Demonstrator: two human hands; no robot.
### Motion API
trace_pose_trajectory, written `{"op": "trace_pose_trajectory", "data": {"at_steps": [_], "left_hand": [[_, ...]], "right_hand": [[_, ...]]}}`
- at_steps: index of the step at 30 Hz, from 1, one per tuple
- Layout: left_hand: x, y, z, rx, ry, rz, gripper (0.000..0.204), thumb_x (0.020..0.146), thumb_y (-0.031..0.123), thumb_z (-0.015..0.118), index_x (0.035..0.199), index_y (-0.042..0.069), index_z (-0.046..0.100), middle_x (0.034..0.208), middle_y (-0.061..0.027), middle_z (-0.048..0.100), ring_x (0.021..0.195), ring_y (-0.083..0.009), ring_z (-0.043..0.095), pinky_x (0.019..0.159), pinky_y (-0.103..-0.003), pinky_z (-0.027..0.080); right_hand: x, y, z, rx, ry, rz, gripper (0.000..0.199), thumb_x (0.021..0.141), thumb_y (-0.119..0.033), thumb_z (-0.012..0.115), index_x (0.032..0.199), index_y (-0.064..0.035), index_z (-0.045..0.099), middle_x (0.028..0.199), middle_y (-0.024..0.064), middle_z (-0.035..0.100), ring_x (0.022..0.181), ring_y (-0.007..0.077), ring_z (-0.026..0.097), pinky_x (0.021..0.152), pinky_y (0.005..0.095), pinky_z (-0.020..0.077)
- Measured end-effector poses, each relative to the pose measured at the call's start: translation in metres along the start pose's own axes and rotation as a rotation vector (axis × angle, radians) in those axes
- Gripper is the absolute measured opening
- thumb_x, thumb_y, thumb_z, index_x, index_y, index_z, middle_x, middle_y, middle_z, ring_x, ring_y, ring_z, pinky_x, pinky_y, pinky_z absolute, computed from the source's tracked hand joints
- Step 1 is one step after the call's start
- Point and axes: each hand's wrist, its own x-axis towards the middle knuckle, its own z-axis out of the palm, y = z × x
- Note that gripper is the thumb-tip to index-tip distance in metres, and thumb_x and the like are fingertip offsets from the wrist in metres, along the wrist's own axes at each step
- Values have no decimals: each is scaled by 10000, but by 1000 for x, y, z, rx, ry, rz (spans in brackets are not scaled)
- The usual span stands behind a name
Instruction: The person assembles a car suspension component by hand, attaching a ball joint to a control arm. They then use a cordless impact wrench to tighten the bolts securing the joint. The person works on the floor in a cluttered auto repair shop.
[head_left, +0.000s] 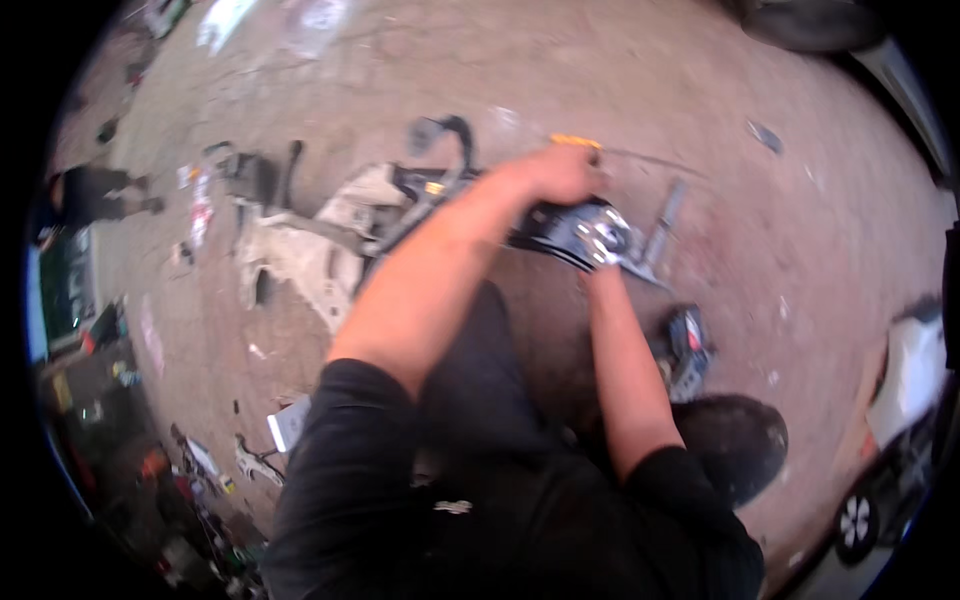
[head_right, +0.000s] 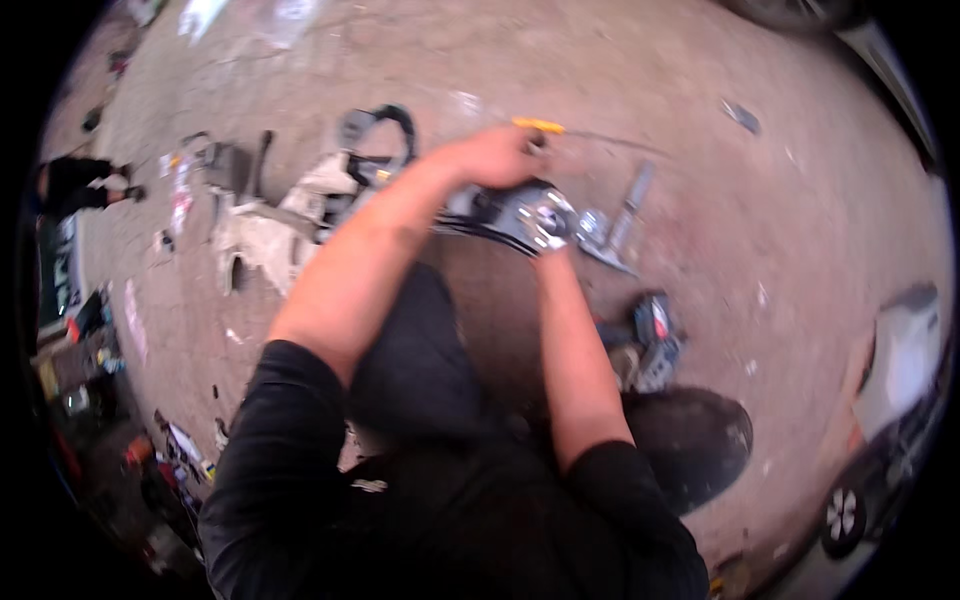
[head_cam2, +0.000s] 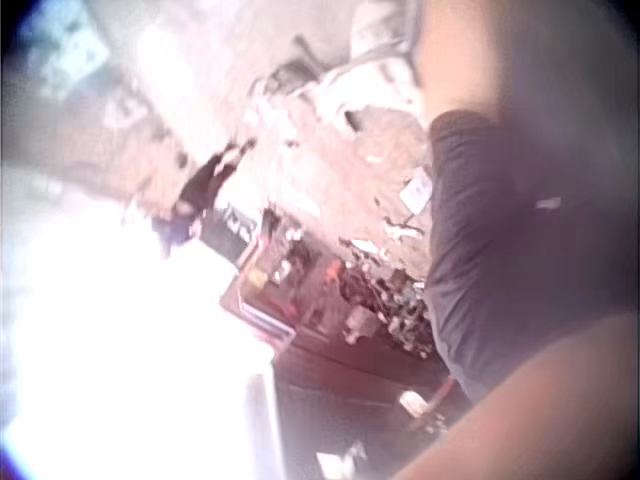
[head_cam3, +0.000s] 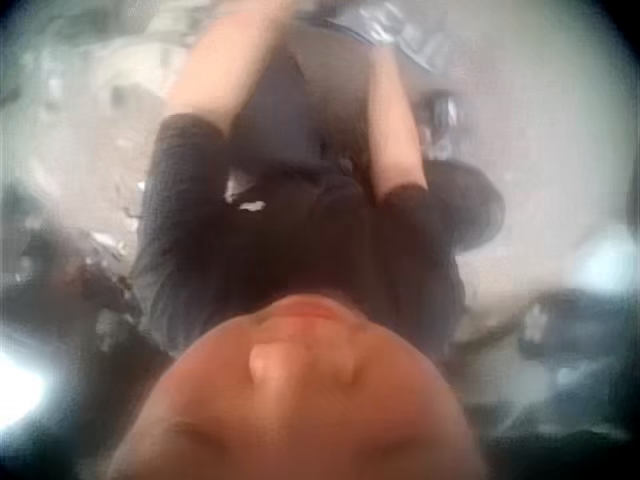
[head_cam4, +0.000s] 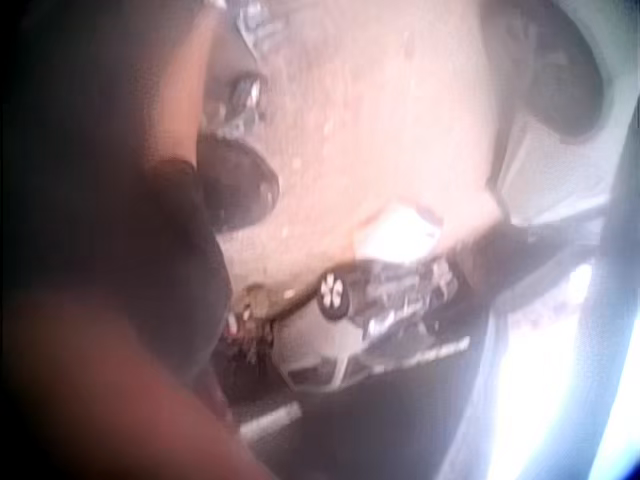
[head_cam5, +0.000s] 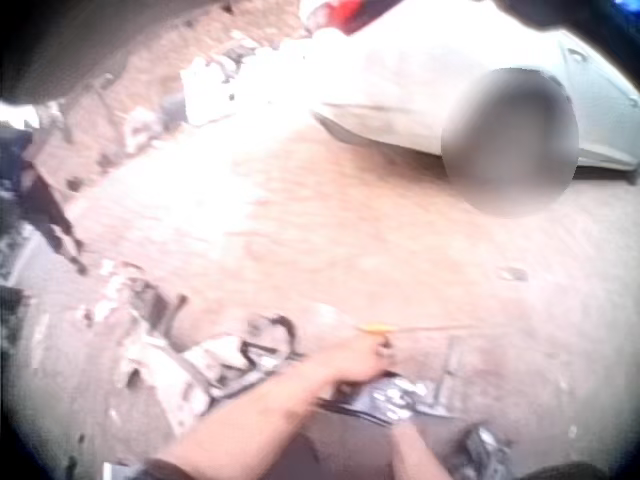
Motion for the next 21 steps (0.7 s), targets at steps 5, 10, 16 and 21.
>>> {"op": "trace_pose_trajectory", "data": {"at_steps": [5,10,16,21], "left_hand": [[5,-1,-9,23,24,80,529,888,361,603,1219,-50,563,1079,-229,660,1005,-317,644,873,-361,492],[-3,-2,-13,17,9,61,553,891,377,599,1243,-47,549,1090,-227,657,1015,-314,641,880,-358,490],[1,-6,-10,18,4,58,565,883,383,596,1251,-42,548,1107,-228,648,1030,-317,631,894,-354,483],[2,-3,-14,-30,-17,27,523,892,351,604,1254,-23,553,1062,-193,669,960,-283,649,860,-345,496]], "right_hand": [[-2,0,0,52,62,-34,379,985,-291,386,1295,-89,471,1231,94,549,1032,225,569,828,363,459],[-5,10,2,55,101,-41,347,982,-289,389,1248,-100,510,1167,91,582,958,215,596,750,353,472],[-7,-6,-2,8,-13,50,321,979,-285,391,1191,-113,558,1089,88,622,868,203,627,657,340,488],[-13,-5,-4,10,-10,64,309,976,-283,393,1145,-124,597,1024,86,654,794,194,653,579,330,500]]}}
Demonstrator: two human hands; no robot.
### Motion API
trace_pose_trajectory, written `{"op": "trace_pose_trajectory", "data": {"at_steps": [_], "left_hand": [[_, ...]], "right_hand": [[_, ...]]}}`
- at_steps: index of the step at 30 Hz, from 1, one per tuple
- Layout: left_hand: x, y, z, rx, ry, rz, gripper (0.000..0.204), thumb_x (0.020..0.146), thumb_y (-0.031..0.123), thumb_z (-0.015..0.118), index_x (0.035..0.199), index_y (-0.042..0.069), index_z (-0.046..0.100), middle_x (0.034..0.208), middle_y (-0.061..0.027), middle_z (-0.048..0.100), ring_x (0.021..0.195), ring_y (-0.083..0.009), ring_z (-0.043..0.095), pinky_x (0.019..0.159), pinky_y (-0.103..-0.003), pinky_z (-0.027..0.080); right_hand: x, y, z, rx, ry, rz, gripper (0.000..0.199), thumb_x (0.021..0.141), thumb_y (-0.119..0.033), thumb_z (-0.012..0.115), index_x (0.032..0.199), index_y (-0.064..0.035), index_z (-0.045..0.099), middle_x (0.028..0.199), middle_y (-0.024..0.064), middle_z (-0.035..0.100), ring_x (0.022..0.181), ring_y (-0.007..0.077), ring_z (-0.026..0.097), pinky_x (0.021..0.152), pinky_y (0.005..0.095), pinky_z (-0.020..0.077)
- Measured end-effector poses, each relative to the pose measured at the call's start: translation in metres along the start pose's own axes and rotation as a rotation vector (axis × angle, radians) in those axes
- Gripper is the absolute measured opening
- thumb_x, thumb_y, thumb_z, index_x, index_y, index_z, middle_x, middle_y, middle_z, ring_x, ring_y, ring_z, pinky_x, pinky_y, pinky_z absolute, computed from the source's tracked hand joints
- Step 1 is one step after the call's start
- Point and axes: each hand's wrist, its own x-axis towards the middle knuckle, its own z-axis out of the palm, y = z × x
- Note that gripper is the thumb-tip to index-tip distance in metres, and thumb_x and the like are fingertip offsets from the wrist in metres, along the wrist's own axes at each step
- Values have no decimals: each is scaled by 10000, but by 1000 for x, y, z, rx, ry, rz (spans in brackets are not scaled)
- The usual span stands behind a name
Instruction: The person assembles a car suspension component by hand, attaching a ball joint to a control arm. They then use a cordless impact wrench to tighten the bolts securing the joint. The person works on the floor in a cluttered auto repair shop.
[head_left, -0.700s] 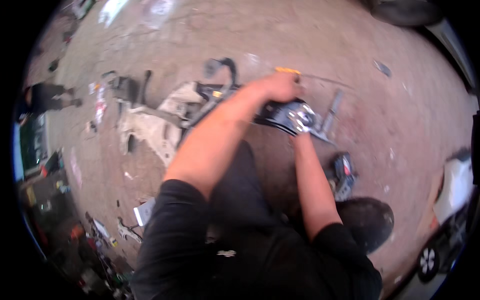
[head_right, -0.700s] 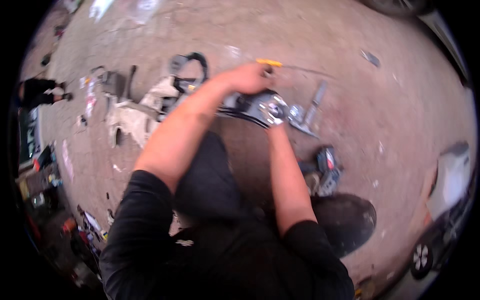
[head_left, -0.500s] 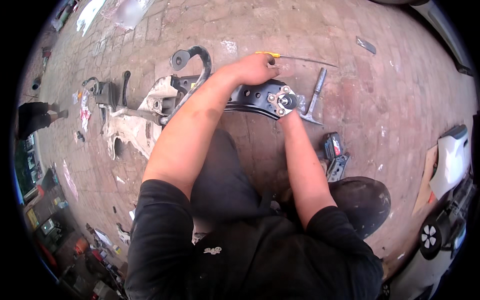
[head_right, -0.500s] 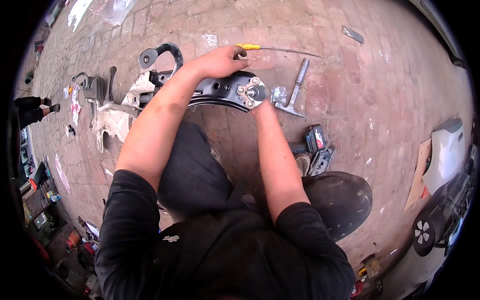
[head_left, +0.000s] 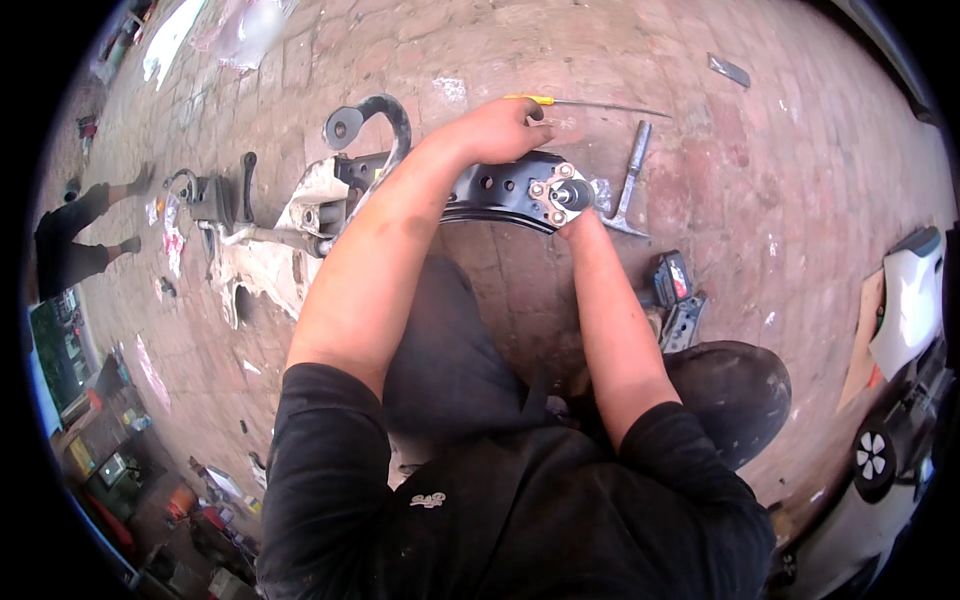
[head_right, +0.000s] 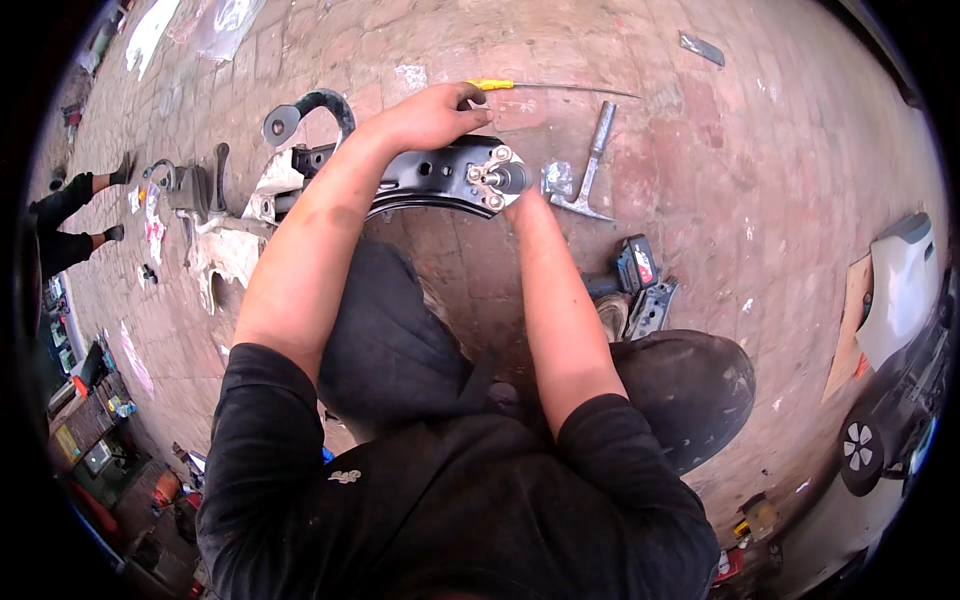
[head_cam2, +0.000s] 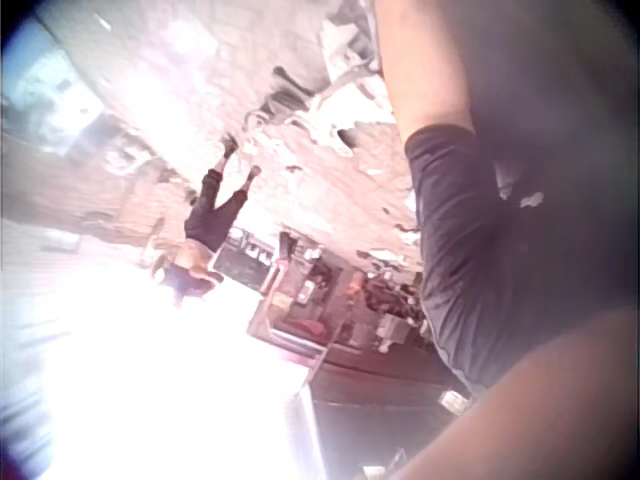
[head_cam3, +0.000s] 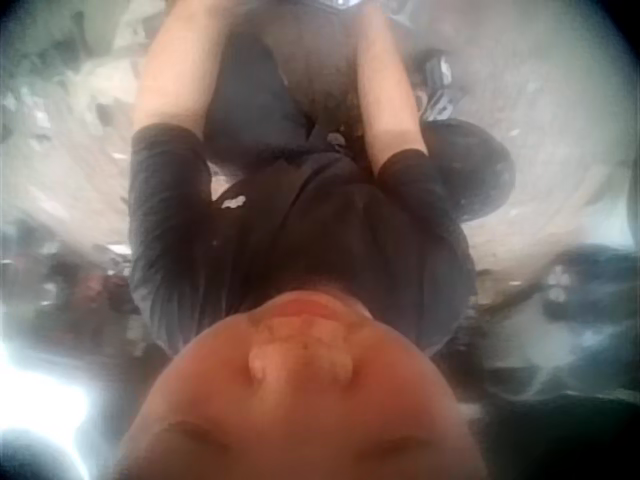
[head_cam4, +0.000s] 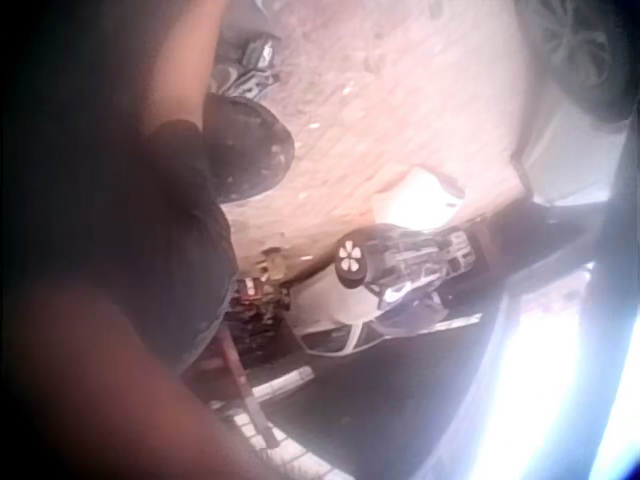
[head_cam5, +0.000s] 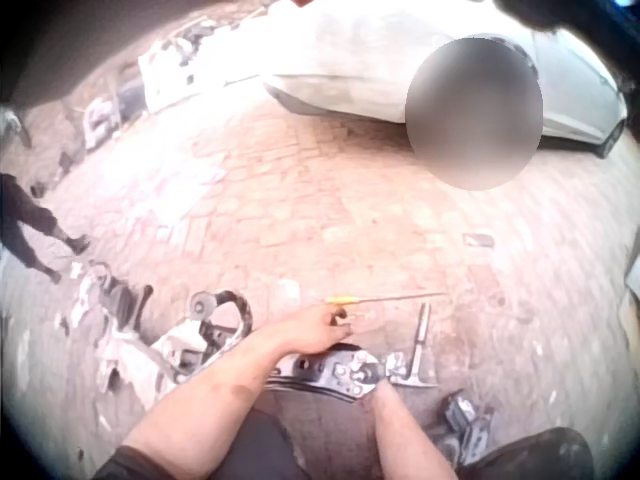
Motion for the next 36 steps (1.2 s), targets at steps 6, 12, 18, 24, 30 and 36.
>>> {"op": "trace_pose_trajectory", "data": {"at_steps": [6,12,18,24,30,36], "left_hand": [[-14,4,-14,25,-467,29,632,796,342,710,1285,-10,520,1155,-166,634,1065,-234,595,938,-330,453],[-18,22,6,18,-424,104,842,571,393,902,1219,-7,544,1105,-147,640,1046,-241,596,919,-336,462],[-22,37,8,119,-338,108,715,591,330,901,1137,-11,589,1018,-128,667,979,-232,615,873,-330,479],[-9,6,-7,-217,-461,23,525,770,207,787,1198,-16,582,1053,-86,669,1012,-169,591,934,-306,444],[1,6,-2,-89,-486,-62,410,838,211,724,1163,-10,609,1061,-82,667,998,-146,589,916,-293,451],[-9,15,-3,-268,-346,51,306,854,208,704,1073,2,643,969,-44,668,900,-109,588,830,-278,465]], "right_hand": [[0,28,-31,113,448,110,251,969,-306,403,924,-133,579,747,42,574,540,152,509,407,271,355],[11,66,-50,18,515,189,251,942,-295,429,793,-113,514,630,21,459,465,137,401,382,297,282],[19,61,-44,51,402,13,230,919,-298,486,866,-101,592,670,23,514,492,140,452,394,308,301],[-1,14,-17,399,63,133,283,823,-418,655,857,-141,613,703,-15,592,525,128,473,481,267,340],[-15,-18,-17,458,-17,75,357,822,-468,630,775,-115,605,512,-33,440,452,126,358,478,270,270],[-5,-4,-21,523,162,55,320,831,-431,611,771,-116,611,505,-31,434,455,122,369,475,267,274]]}}
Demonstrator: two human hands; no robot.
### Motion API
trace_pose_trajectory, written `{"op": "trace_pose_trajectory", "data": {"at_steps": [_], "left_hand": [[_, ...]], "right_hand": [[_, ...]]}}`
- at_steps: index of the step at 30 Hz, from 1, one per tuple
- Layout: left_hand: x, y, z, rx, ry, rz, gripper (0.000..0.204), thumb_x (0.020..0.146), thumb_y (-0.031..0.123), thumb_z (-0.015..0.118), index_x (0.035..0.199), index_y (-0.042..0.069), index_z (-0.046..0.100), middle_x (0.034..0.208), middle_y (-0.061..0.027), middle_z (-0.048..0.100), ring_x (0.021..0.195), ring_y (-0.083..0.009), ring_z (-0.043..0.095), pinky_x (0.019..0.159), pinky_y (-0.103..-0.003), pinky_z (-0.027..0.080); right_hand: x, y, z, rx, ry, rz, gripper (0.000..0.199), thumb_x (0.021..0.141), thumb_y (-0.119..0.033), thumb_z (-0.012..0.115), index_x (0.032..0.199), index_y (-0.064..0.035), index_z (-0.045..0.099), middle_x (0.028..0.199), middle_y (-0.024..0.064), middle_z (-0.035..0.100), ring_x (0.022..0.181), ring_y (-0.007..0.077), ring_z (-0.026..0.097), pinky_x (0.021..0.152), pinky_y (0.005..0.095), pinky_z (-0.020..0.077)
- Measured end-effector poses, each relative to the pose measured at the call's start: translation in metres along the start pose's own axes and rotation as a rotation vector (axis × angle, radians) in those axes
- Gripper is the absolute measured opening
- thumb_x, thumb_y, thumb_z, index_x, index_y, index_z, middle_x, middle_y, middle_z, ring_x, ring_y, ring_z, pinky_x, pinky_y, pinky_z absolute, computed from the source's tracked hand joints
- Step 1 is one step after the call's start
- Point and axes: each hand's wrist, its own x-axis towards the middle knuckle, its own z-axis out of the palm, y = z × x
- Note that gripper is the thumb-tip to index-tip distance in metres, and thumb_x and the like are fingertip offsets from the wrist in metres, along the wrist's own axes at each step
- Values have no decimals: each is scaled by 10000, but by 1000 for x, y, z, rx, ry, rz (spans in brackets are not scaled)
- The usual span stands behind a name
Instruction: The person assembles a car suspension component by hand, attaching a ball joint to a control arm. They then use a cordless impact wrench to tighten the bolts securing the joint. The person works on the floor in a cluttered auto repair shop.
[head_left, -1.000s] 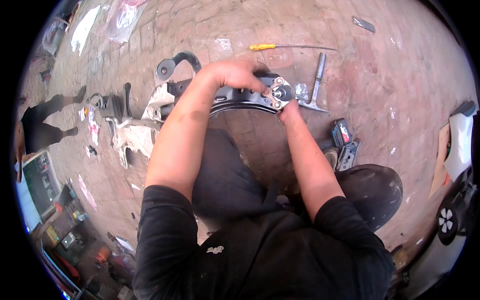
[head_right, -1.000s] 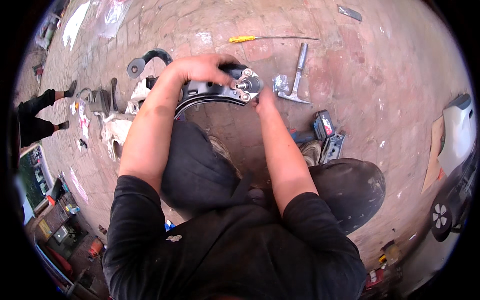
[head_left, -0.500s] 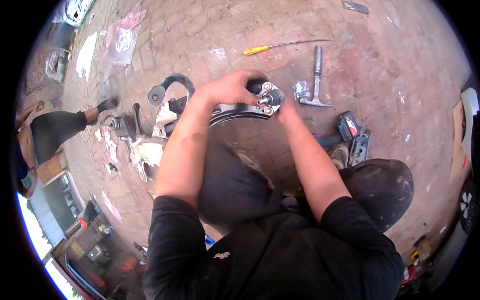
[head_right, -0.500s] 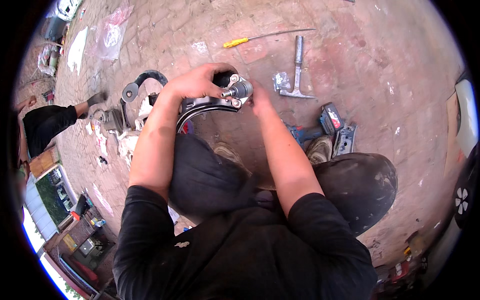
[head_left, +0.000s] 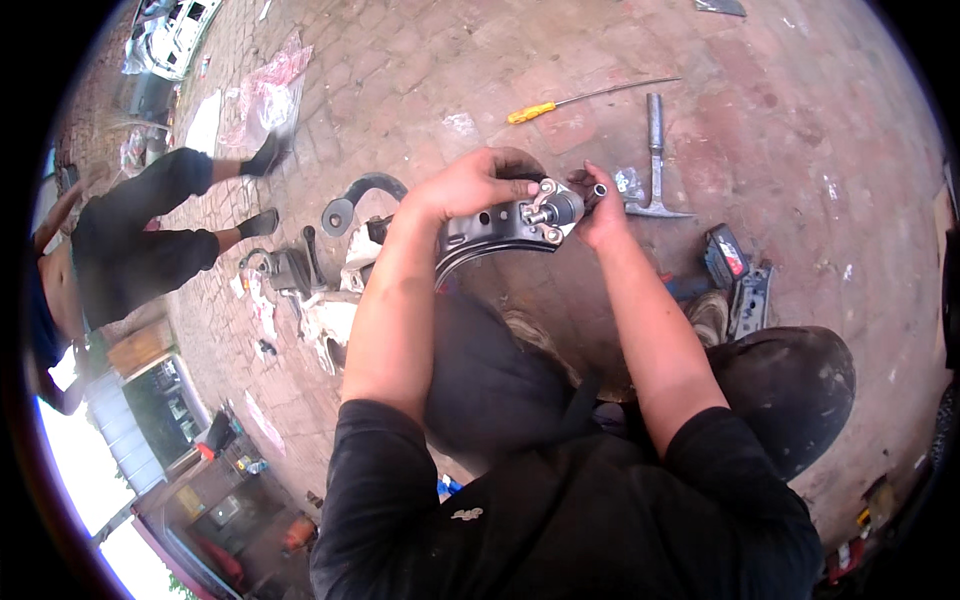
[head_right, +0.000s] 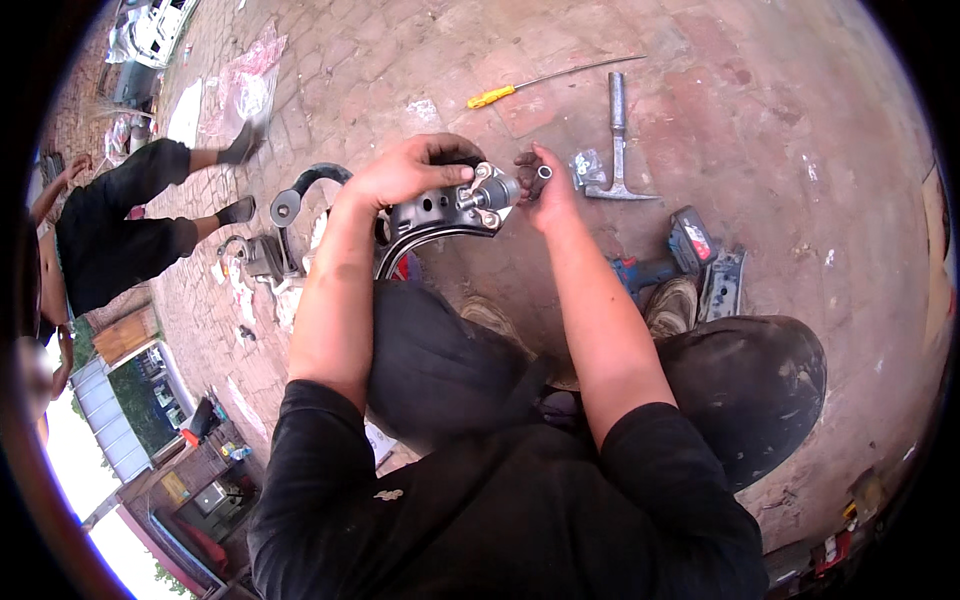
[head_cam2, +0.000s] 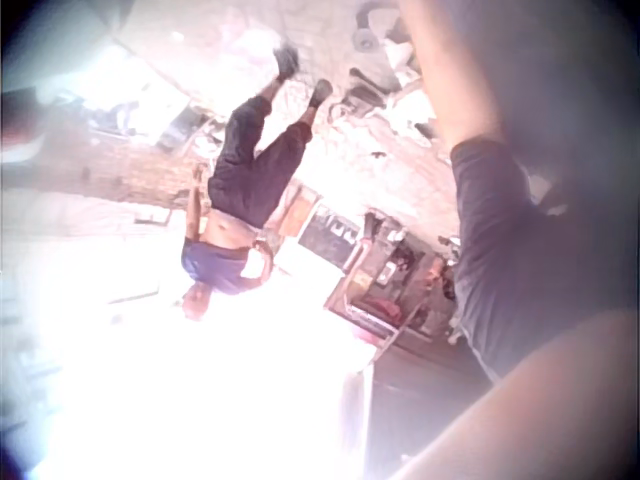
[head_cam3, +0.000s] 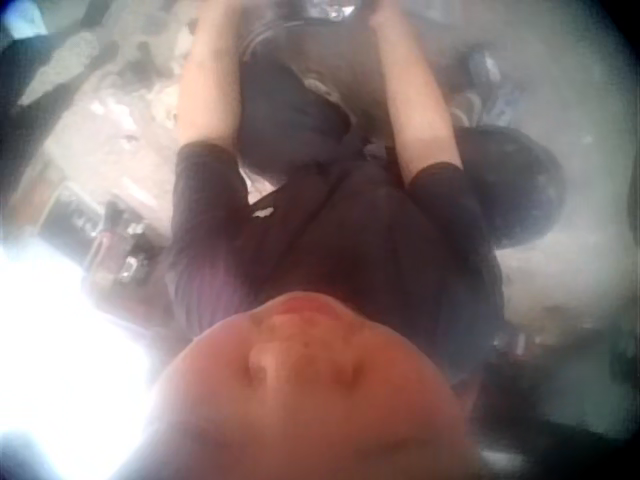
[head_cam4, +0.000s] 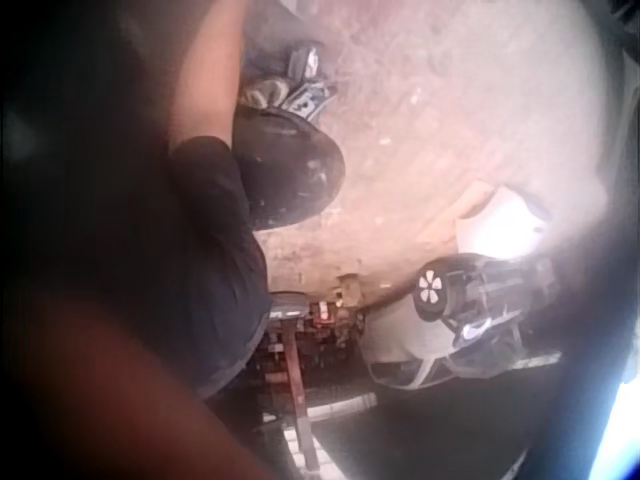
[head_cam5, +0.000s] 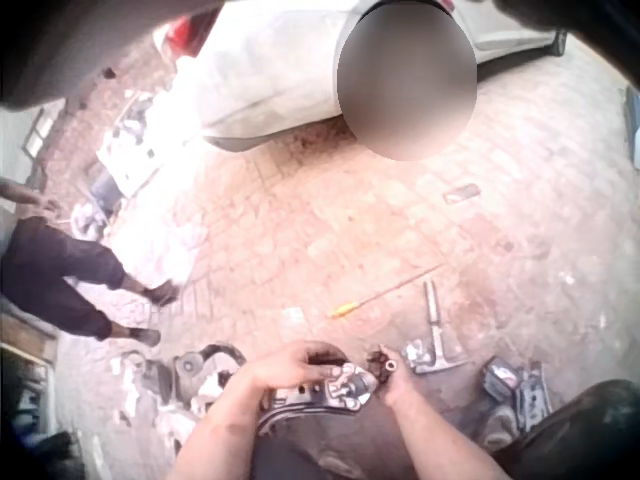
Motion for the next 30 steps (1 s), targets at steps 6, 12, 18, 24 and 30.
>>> {"op": "trace_pose_trajectory", "data": {"at_steps": [6,12,18,24,30], "left_hand": [[-21,5,-24,-65,294,-172,278,809,295,736,810,32,646,671,10,580,655,-120,563,623,-282,447],[-18,28,-5,335,413,-233,486,804,477,714,674,25,594,564,-29,512,545,-124,498,506,-267,391],[-28,26,-30,-59,542,-171,478,923,391,609,593,59,517,532,13,449,510,-83,408,481,-266,340],[-45,17,-5,131,545,-248,442,906,324,638,673,-41,553,523,-54,421,548,-101,380,504,-338,365],[-118,-16,77,-190,849,-342,337,888,244,631,711,-40,588,569,-112,549,535,-162,493,534,-356,419]], "right_hand": [[19,19,-14,10,97,-11,289,842,-412,590,780,-131,621,505,-33,433,466,126,377,482,274,280],[38,30,-22,61,78,17,295,889,-339,558,798,-62,602,636,19,513,598,179,522,567,334,434],[61,30,-41,33,70,48,317,919,-339,522,813,-53,609,660,32,525,629,192,527,594,348,457],[-26,47,-54,-154,389,161,254,929,-312,512,788,-109,573,618,57,520,550,198,528,482,364,440],[-172,54,-37,-637,649,278,258,899,-301,534,778,-76,574,585,53,512,463,201,495,397,351,393]]}}
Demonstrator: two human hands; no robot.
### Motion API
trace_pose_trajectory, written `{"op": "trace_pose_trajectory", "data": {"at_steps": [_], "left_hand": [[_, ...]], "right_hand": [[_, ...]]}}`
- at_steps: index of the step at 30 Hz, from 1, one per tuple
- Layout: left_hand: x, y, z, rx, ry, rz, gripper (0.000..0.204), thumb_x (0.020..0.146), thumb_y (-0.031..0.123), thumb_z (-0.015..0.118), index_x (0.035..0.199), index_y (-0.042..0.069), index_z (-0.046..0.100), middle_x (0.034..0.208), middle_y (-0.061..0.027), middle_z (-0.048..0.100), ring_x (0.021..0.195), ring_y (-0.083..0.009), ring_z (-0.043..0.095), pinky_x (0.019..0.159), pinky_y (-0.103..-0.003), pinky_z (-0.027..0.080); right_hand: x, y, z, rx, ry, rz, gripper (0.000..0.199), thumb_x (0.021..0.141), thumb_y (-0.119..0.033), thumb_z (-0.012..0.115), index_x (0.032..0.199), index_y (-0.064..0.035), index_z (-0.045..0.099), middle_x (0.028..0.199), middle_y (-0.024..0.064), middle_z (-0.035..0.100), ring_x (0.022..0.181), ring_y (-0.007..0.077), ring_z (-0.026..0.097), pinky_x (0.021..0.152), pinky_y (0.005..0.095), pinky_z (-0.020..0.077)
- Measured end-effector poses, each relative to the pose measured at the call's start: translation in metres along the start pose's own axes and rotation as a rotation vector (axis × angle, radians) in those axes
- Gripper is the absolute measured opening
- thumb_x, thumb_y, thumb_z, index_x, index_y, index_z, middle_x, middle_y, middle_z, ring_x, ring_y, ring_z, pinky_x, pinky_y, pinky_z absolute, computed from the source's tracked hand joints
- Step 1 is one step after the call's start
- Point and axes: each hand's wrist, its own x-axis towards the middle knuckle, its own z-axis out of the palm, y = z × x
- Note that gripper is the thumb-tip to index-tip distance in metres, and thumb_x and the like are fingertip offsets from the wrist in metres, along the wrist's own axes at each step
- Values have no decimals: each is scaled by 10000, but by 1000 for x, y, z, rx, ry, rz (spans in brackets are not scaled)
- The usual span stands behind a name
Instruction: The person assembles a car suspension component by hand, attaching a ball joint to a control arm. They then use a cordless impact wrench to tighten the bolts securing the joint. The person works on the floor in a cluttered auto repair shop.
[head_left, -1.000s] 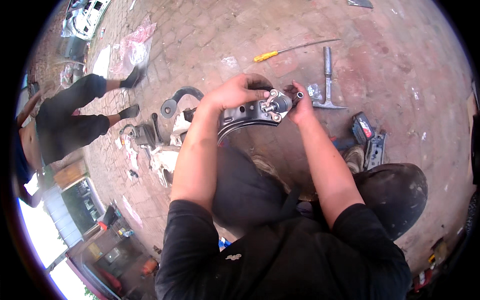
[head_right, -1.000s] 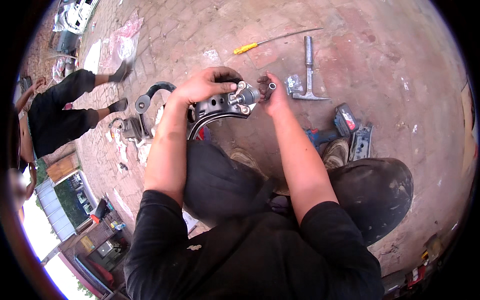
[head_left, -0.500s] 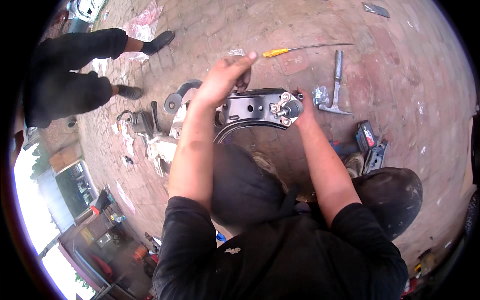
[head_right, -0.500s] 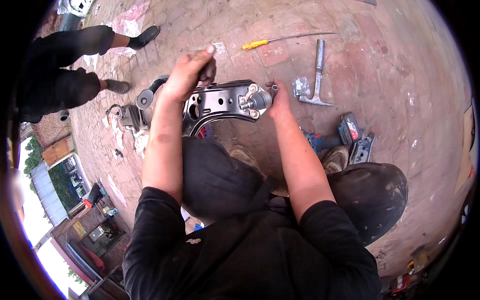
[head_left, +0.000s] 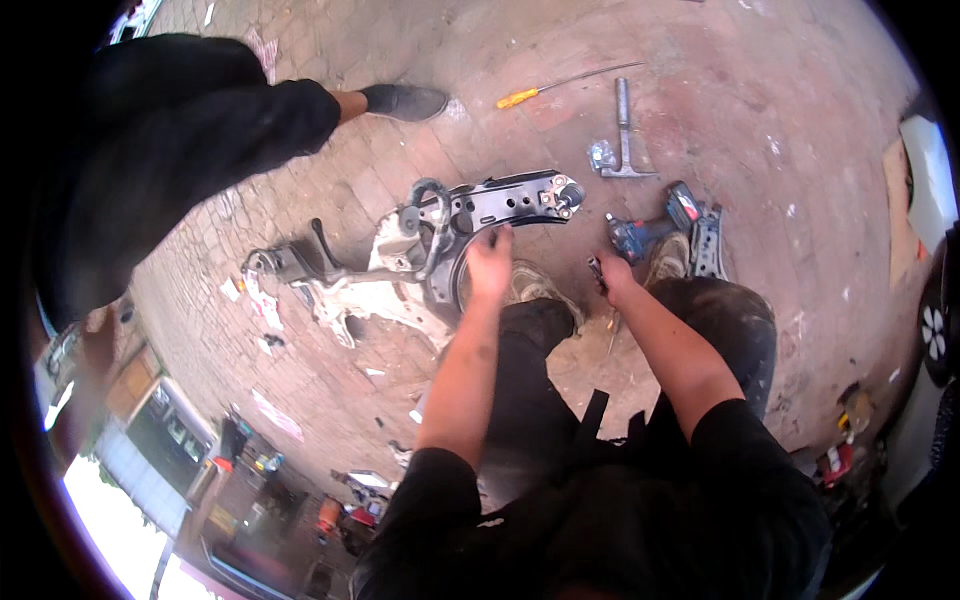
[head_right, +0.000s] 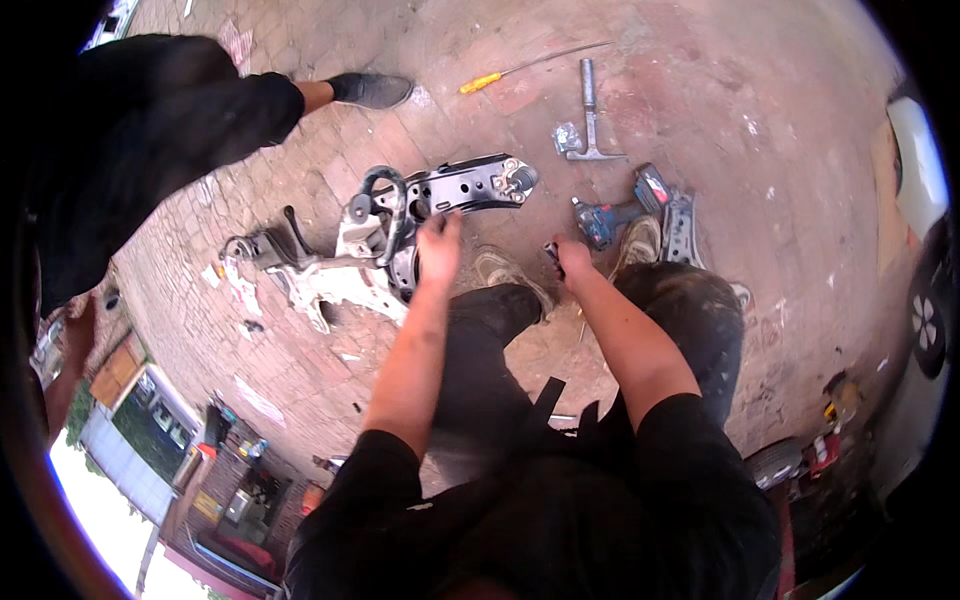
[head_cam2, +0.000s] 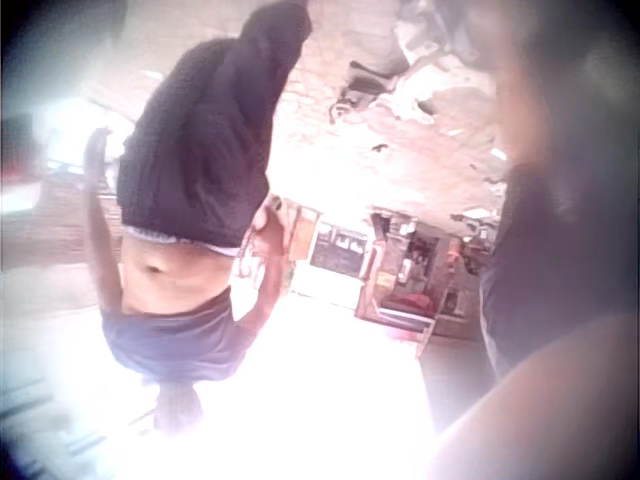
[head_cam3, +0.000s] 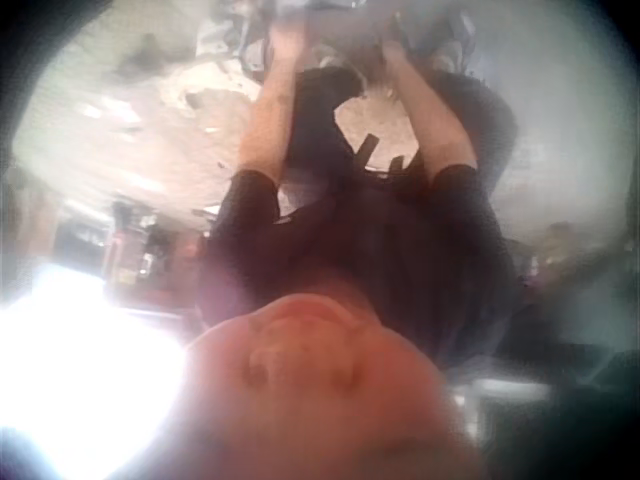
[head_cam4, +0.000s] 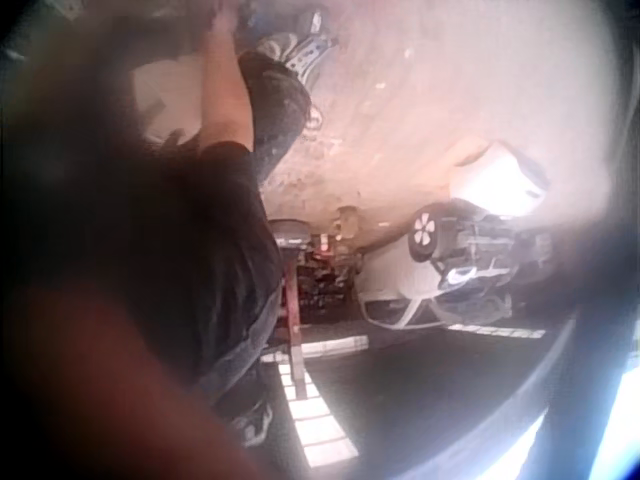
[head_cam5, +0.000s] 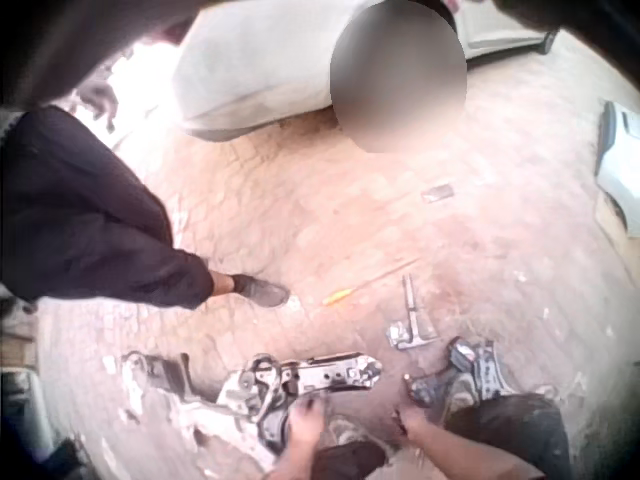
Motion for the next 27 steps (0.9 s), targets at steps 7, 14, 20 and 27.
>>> {"op": "trace_pose_trajectory", "data": {"at_steps": [7,14,20,27], "left_hand": [[-189,16,-80,77,-327,-337,288,900,244,612,814,-30,640,594,-67,581,534,-150,543,540,-329,452],[-274,22,-234,344,-464,-175,243,880,247,596,993,43,665,755,-124,668,636,-237,650,594,-389,511],[-393,26,-304,-165,69,-550,166,849,174,587,921,36,645,666,-70,611,565,-171,598,519,-309,479],[-675,-1,-197,-342,169,-866,221,852,210,579,906,15,667,709,-94,615,625,-185,603,539,-304,458]], "right_hand": [[-177,-18,-51,-391,62,-316,294,881,-327,589,745,-72,641,593,42,554,430,142,500,374,315,361],[-341,-28,-55,-767,-153,-802,564,883,-350,619,1391,-159,462,821,38,638,532,95,535,427,256,403],[-446,-31,-41,-871,-254,-537,482,862,-386,621,1238,-87,595,851,106,688,741,186,652,644,326,520],[-397,2,-190,-1563,-100,-679,408,838,-402,583,975,-36,701,971,231,671,944,369,646,808,419,505]]}}
